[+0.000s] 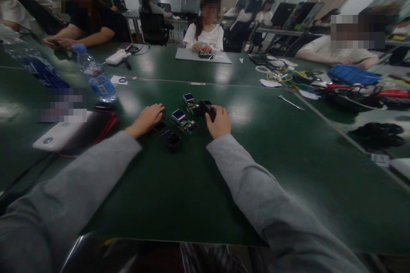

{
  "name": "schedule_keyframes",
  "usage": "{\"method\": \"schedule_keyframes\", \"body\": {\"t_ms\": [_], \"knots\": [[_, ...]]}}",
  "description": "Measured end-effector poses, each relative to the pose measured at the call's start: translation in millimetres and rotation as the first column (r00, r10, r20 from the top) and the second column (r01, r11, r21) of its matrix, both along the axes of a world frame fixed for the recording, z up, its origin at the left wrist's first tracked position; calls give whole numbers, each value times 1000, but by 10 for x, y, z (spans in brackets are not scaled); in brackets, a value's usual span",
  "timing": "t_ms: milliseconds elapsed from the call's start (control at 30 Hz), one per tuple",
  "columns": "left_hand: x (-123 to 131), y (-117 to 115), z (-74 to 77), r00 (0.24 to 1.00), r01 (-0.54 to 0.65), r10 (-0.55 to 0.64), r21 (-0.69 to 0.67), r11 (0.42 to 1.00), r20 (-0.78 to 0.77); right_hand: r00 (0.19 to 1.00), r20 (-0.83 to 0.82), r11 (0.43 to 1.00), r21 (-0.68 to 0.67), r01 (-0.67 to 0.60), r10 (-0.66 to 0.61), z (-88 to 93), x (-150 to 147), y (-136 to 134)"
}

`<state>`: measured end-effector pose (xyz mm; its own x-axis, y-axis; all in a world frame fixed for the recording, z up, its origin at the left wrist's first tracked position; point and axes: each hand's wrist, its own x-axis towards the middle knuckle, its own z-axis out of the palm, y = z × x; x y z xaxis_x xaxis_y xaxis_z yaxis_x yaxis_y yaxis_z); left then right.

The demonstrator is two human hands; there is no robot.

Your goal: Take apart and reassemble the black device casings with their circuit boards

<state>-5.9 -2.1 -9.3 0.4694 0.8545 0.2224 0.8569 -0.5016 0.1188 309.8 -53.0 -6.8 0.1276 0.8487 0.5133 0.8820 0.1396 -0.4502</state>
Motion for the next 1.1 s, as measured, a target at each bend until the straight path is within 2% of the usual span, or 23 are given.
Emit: {"method": "schedule_keyframes", "body": {"t_ms": [133,233,300,367,433,533,633,733,800,933,1100], "knots": [[3,-4,14,1000,-3,3,-19,1000,3,972,-214,995,-8,96,-95,-97,185,124],[10,2,26,1000,-14,14,-40,999,-1,938,-299,985,-48,166,-173,-147,301,202],[12,7,27,1000,-14,14,-46,999,0,928,-329,984,-26,174,-173,-163,324,227],[11,10,24,1000,-8,8,-44,999,1,955,-266,989,36,146,-131,-155,293,217],[9,10,18,1000,-3,3,-37,999,0,992,-114,993,98,70,-59,-123,227,175],[5,8,14,1000,-1,1,-25,1000,3,999,9,993,110,-39,38,-60,144,106],[2,9,13,1000,0,0,-21,1000,7,989,-141,997,67,-41,50,-47,165,106],[-1,14,7,1000,1,-1,-27,1000,5,943,-332,999,8,40,-36,-105,265,184],[-2,19,0,1000,3,-3,-24,1000,5,919,-386,995,16,97,-83,-153,323,239],[-5,33,-18,1000,0,0,-11,1000,8,948,-308,988,95,118,-83,-169,313,247],[-6,34,-15,1000,4,-4,-7,1000,3,988,-151,999,-20,-30,27,-43,207,38]]}}
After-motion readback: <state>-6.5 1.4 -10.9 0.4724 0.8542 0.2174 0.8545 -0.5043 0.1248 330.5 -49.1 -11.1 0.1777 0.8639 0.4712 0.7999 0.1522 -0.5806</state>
